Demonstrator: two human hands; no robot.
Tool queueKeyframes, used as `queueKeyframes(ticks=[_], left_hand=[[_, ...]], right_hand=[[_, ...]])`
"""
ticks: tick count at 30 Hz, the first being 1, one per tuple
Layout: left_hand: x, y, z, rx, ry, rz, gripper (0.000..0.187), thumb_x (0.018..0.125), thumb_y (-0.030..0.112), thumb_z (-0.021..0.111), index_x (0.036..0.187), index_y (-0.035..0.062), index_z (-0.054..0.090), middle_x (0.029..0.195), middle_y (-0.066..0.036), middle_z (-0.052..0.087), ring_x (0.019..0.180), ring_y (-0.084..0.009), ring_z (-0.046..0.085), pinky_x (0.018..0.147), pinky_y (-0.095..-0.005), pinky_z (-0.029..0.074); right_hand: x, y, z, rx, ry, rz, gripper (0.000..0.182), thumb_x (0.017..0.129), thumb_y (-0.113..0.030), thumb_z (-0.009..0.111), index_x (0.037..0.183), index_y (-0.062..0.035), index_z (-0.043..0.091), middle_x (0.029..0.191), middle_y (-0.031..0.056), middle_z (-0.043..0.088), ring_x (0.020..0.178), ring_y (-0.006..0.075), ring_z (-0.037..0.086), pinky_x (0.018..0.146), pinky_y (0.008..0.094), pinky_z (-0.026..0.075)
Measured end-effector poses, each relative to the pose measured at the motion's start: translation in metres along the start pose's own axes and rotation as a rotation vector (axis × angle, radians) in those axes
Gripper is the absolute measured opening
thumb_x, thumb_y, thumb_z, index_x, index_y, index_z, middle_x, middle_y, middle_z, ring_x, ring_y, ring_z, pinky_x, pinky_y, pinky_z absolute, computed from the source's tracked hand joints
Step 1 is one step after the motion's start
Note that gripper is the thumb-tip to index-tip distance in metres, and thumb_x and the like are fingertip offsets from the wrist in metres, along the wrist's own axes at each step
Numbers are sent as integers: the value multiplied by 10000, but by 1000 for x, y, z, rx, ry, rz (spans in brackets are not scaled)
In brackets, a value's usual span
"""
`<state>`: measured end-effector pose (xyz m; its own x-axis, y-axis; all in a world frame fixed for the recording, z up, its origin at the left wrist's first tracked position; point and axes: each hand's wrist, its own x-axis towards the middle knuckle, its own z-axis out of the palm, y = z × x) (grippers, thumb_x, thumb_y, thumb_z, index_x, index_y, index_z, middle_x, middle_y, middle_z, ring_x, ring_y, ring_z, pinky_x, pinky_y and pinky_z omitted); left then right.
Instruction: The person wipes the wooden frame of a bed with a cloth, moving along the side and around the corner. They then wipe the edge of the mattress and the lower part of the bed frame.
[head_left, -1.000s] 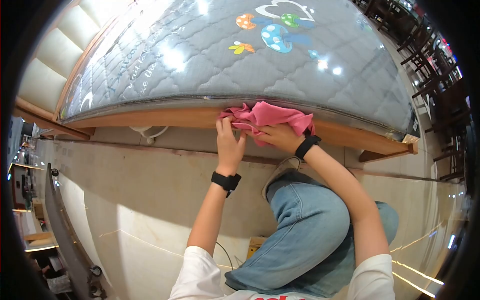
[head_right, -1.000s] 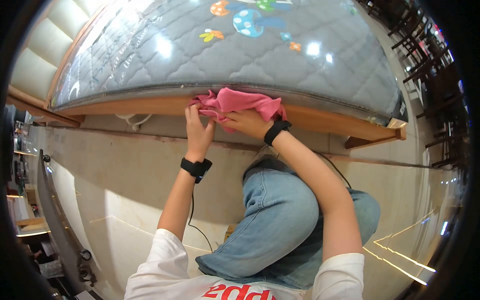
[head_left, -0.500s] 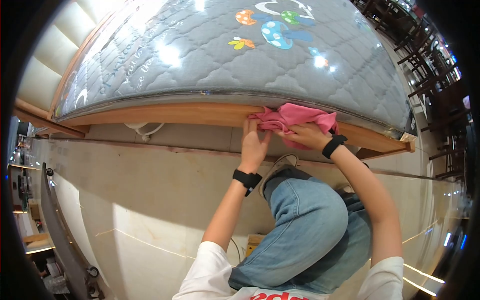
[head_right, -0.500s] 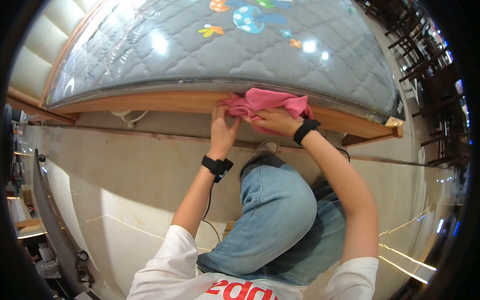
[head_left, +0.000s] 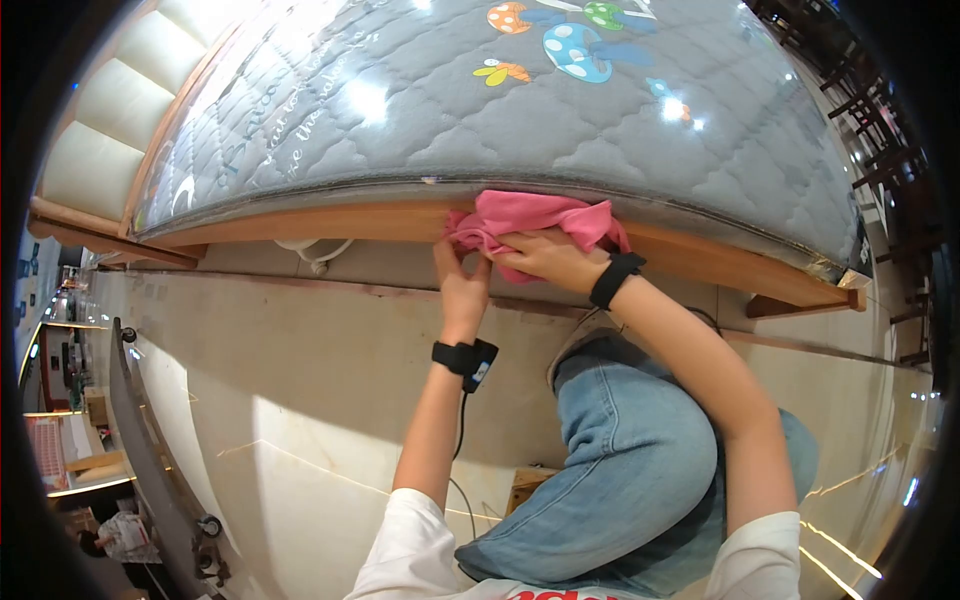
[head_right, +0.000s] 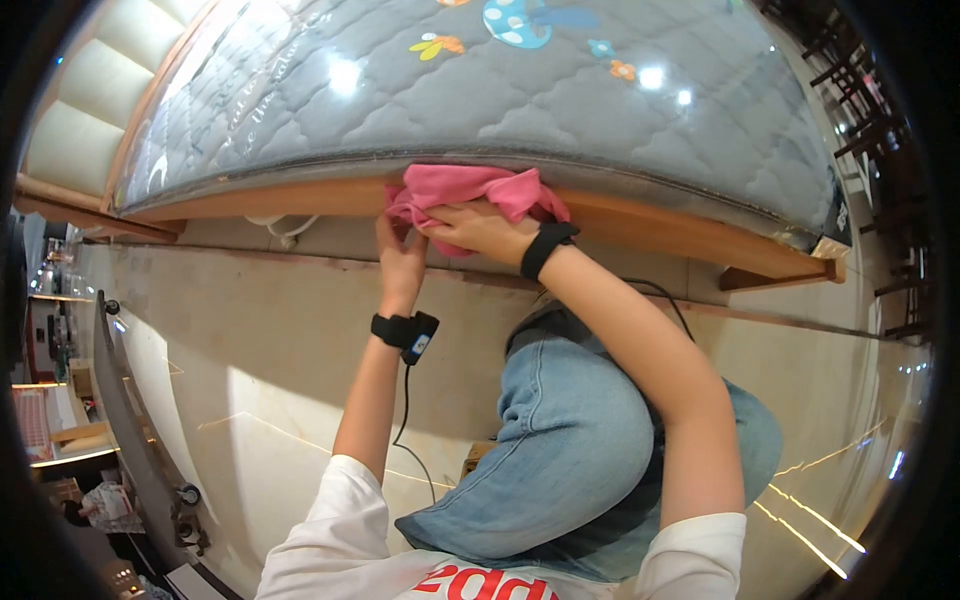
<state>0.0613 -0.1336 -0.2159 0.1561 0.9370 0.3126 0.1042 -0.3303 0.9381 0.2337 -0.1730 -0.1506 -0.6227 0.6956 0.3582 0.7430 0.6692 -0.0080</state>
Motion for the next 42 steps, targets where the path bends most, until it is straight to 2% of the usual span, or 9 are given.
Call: queueKeyframes(ticks=[3, 8, 11, 15, 19, 27, 31, 36, 42], left_hand=[[-5, 4, 12, 46, -44, 12, 337, 782, 44, 663, 1065, -1, 485, 1031, -132, 498, 953, -244, 532, 844, -334, 422], [-10, 31, 29, 194, -157, 75, 318, 767, 65, 665, 1039, 19, 508, 1018, -157, 501, 939, -311, 531, 823, -367, 425], [-12, 45, 32, 160, -188, -4, 258, 770, 62, 660, 990, 18, 531, 1000, -160, 512, 906, -320, 546, 794, -380, 438], [-7, 57, 25, 204, -183, 140, 181, 777, 33, 657, 916, -7, 549, 967, -129, 521, 830, -231, 562, 717, -318, 460], [-2, 79, 24, 148, -128, 167, 139, 787, 20, 642, 882, 4, 541, 949, -95, 470, 773, -174, 513, 697, -279, 444], [18, 182, 47, -65, -113, 388, 107, 811, 12, 609, 860, 16, 514, 997, -90, 437, 813, -162, 470, 736, -264, 424], [32, 205, 32, -390, -77, 275, 185, 842, 27, 588, 980, 18, 466, 1043, -109, 430, 966, -192, 481, 847, -299, 436], [22, 237, -14, -633, -300, 148, 597, 949, 340, 469, 1401, 48, 209, 1407, -140, 300, 1213, -193, 407, 965, -322, 397], [28, 213, -46, -614, -413, 38, 634, 903, 233, 574, 1410, 66, 232, 1378, -91, 345, 1243, -176, 376, 1021, -310, 348]], right_hand=[[-17, 0, -10, -35, -48, 32, 493, 783, -81, 490, 1272, -129, 461, 1181, 91, 514, 1073, 238, 523, 907, 348, 438], [-50, 5, -33, -27, -62, 66, 492, 809, -48, 463, 1291, -149, 449, 1058, 63, 540, 918, 225, 591, 710, 329, 513], [-46, 6, -59, 25, -296, 128, 404, 815, -64, 472, 1214, -119, 507, 1041, 78, 586, 908, 244, 600, 709, 334, 504], [-47, 3, -92, -11, -350, 111, 449, 837, -68, 458, 1277, -153, 452, 1018, 80, 594, 912, 232, 600, 722, 355, 486], [-58, 6, -105, -200, -73, -24, 548, 802, -91, 504, 1335, -174, 401, 1110, 65, 560, 1031, 222, 547, 843, 354, 453], [-65, 0, -198, -180, -98, 319, 666, 748, -53, 573, 1363, -214, 378, 1072, 93, 569, 929, 261, 582, 772, 377, 487], [-17, -15, -271, -31, -25, 362, 676, 733, -13, 594, 1346, -207, 389, 1034, 149, 593, 875, 346, 594, 746, 398, 495], [56, -11, -312, 527, 169, 273, 546, 768, -35, 585, 1282, -118, 419, 1072, 216, 589, 960, 373, 584, 799, 367, 479], [107, 6, -176, 509, 337, 567, 387, 821, -160, 578, 1168, -29, 464, 1049, 215, 596, 997, 350, 574, 857, 364, 443]])
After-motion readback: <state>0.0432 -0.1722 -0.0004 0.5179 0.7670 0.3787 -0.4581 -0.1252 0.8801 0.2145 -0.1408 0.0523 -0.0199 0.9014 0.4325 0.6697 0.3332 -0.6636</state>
